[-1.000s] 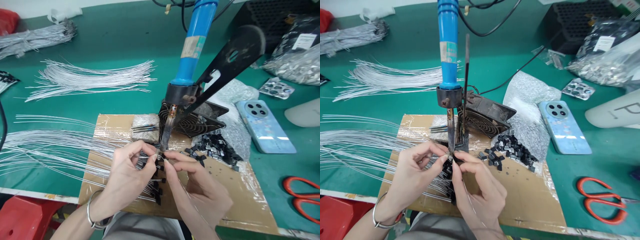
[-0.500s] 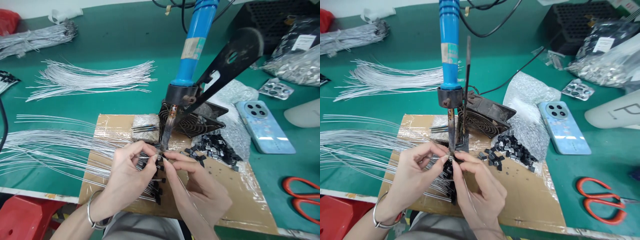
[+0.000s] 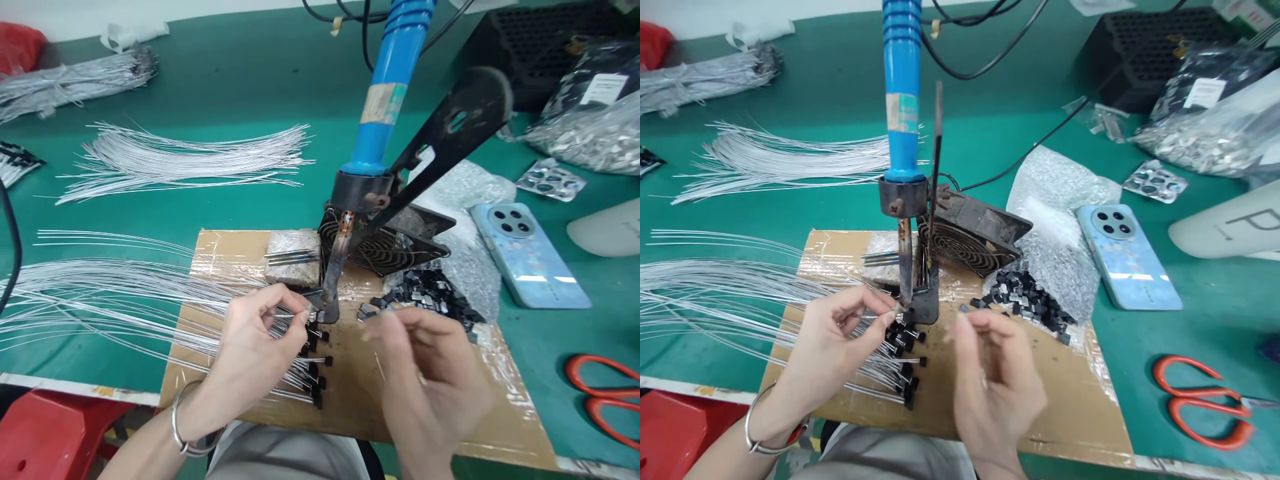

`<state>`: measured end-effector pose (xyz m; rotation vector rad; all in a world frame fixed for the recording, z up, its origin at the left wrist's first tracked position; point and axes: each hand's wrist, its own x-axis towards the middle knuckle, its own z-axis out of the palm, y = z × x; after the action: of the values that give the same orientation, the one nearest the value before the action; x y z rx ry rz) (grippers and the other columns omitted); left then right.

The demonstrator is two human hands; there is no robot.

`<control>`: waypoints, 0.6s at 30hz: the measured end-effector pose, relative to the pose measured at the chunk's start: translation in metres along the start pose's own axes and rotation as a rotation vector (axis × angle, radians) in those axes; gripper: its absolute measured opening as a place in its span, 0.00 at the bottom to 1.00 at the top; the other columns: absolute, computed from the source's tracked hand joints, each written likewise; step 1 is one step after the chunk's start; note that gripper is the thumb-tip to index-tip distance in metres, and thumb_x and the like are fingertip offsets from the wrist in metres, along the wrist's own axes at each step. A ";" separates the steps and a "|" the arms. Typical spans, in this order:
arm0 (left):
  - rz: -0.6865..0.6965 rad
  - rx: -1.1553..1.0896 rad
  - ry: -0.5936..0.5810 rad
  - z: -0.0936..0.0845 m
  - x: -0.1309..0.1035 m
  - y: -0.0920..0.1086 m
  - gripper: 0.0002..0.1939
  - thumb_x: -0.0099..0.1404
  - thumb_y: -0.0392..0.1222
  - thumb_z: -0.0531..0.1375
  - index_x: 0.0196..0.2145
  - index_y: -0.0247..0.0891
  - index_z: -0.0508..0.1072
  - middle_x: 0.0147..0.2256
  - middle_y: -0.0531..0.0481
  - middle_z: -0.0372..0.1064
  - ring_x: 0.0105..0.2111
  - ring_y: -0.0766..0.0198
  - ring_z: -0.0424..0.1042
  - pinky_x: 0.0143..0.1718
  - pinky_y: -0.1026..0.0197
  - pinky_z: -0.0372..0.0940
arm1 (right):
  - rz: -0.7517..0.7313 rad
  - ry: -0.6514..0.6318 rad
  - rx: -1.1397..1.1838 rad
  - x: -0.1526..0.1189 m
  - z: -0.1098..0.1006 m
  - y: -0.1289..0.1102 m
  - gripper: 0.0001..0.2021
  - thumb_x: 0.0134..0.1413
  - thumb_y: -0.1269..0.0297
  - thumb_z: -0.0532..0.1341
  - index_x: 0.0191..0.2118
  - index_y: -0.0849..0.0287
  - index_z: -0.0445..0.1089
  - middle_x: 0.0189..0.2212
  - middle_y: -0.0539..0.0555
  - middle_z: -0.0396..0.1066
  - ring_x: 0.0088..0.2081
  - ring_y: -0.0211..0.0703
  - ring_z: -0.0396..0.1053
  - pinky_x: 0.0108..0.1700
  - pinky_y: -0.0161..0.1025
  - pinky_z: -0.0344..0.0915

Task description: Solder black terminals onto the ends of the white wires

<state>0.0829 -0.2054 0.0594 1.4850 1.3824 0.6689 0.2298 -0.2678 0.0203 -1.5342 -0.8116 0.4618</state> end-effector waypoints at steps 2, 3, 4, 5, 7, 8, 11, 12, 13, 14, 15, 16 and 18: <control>0.007 0.072 0.027 -0.003 -0.002 -0.005 0.05 0.61 0.35 0.62 0.27 0.38 0.75 0.32 0.49 0.79 0.26 0.64 0.70 0.27 0.61 0.62 | 0.076 0.064 0.117 0.009 -0.012 0.008 0.07 0.60 0.64 0.66 0.32 0.59 0.76 0.24 0.49 0.73 0.27 0.39 0.72 0.34 0.39 0.70; 0.022 0.123 0.035 -0.006 -0.003 -0.007 0.05 0.61 0.35 0.62 0.27 0.39 0.75 0.32 0.50 0.78 0.24 0.66 0.68 0.25 0.62 0.61 | 0.101 0.093 0.207 0.013 -0.020 0.015 0.09 0.61 0.62 0.64 0.32 0.59 0.78 0.27 0.51 0.75 0.29 0.41 0.73 0.37 0.42 0.71; 0.052 0.175 0.039 -0.009 -0.004 -0.009 0.05 0.62 0.35 0.62 0.28 0.39 0.76 0.32 0.50 0.78 0.23 0.66 0.67 0.25 0.61 0.61 | 0.128 0.118 0.297 0.018 -0.029 0.023 0.11 0.61 0.60 0.63 0.35 0.59 0.80 0.31 0.53 0.79 0.32 0.44 0.75 0.39 0.46 0.71; 0.101 0.224 0.045 -0.012 -0.006 -0.010 0.05 0.63 0.35 0.62 0.30 0.39 0.77 0.33 0.50 0.79 0.25 0.65 0.69 0.28 0.60 0.63 | 0.180 0.118 0.355 0.023 -0.038 0.032 0.17 0.62 0.55 0.59 0.37 0.59 0.82 0.35 0.57 0.80 0.35 0.48 0.77 0.42 0.50 0.72; 0.229 0.308 0.080 -0.021 -0.010 -0.010 0.05 0.65 0.35 0.62 0.36 0.40 0.79 0.38 0.47 0.79 0.35 0.60 0.74 0.39 0.57 0.68 | 0.216 0.173 0.363 0.033 -0.055 0.051 0.20 0.59 0.54 0.58 0.33 0.61 0.84 0.35 0.63 0.81 0.35 0.53 0.79 0.37 0.53 0.71; 0.291 0.352 0.120 -0.027 -0.011 -0.010 0.06 0.65 0.35 0.62 0.39 0.40 0.79 0.40 0.46 0.79 0.40 0.57 0.75 0.45 0.54 0.68 | 0.231 0.195 0.347 0.037 -0.061 0.060 0.21 0.58 0.54 0.57 0.33 0.62 0.84 0.34 0.64 0.81 0.34 0.54 0.79 0.36 0.55 0.70; 0.432 0.529 0.301 -0.050 0.001 -0.010 0.07 0.66 0.35 0.63 0.41 0.41 0.78 0.42 0.46 0.79 0.44 0.54 0.74 0.50 0.51 0.66 | 0.239 0.274 0.299 0.047 -0.071 0.080 0.22 0.49 0.52 0.56 0.25 0.62 0.83 0.24 0.66 0.78 0.25 0.53 0.75 0.27 0.56 0.65; 0.479 0.610 0.353 -0.059 0.011 -0.012 0.06 0.67 0.35 0.62 0.41 0.41 0.78 0.42 0.46 0.79 0.44 0.53 0.74 0.50 0.49 0.65 | 0.246 0.295 0.291 0.048 -0.071 0.083 0.22 0.46 0.51 0.56 0.22 0.61 0.82 0.21 0.66 0.76 0.22 0.53 0.74 0.24 0.56 0.63; 0.516 0.709 0.373 -0.068 0.025 -0.014 0.07 0.68 0.36 0.61 0.42 0.41 0.77 0.43 0.45 0.79 0.45 0.52 0.73 0.51 0.48 0.64 | 0.246 0.321 0.281 0.049 -0.071 0.086 0.23 0.45 0.50 0.55 0.20 0.61 0.81 0.20 0.66 0.75 0.19 0.52 0.72 0.21 0.55 0.62; 0.535 0.825 0.380 -0.078 0.043 -0.018 0.08 0.69 0.37 0.59 0.43 0.41 0.77 0.45 0.43 0.78 0.47 0.49 0.72 0.51 0.46 0.63 | 0.246 0.321 0.271 0.049 -0.071 0.088 0.23 0.45 0.49 0.55 0.20 0.60 0.80 0.19 0.66 0.75 0.18 0.51 0.71 0.20 0.55 0.61; 0.555 0.953 0.371 -0.086 0.063 -0.021 0.10 0.71 0.38 0.56 0.45 0.39 0.76 0.47 0.40 0.77 0.48 0.46 0.70 0.50 0.43 0.61 | 0.237 0.308 0.259 0.048 -0.071 0.090 0.22 0.46 0.50 0.55 0.20 0.60 0.80 0.19 0.66 0.75 0.17 0.51 0.71 0.20 0.55 0.60; 0.555 1.065 0.336 -0.094 0.084 -0.025 0.12 0.72 0.37 0.53 0.46 0.38 0.76 0.48 0.37 0.76 0.50 0.42 0.68 0.50 0.41 0.59 | 0.217 0.282 0.246 0.047 -0.072 0.092 0.22 0.48 0.50 0.55 0.21 0.59 0.81 0.19 0.65 0.75 0.17 0.50 0.72 0.20 0.55 0.61; 0.567 1.108 0.250 -0.106 0.128 -0.033 0.13 0.71 0.34 0.51 0.44 0.35 0.76 0.48 0.33 0.74 0.50 0.40 0.66 0.49 0.41 0.57 | 0.167 0.160 0.221 0.044 -0.075 0.098 0.21 0.52 0.51 0.55 0.24 0.56 0.82 0.20 0.64 0.77 0.18 0.49 0.75 0.22 0.54 0.62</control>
<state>0.0019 -0.0579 0.0433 2.8157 1.6194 0.4145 0.3348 -0.2852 -0.0570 -1.4174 -0.4932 0.5262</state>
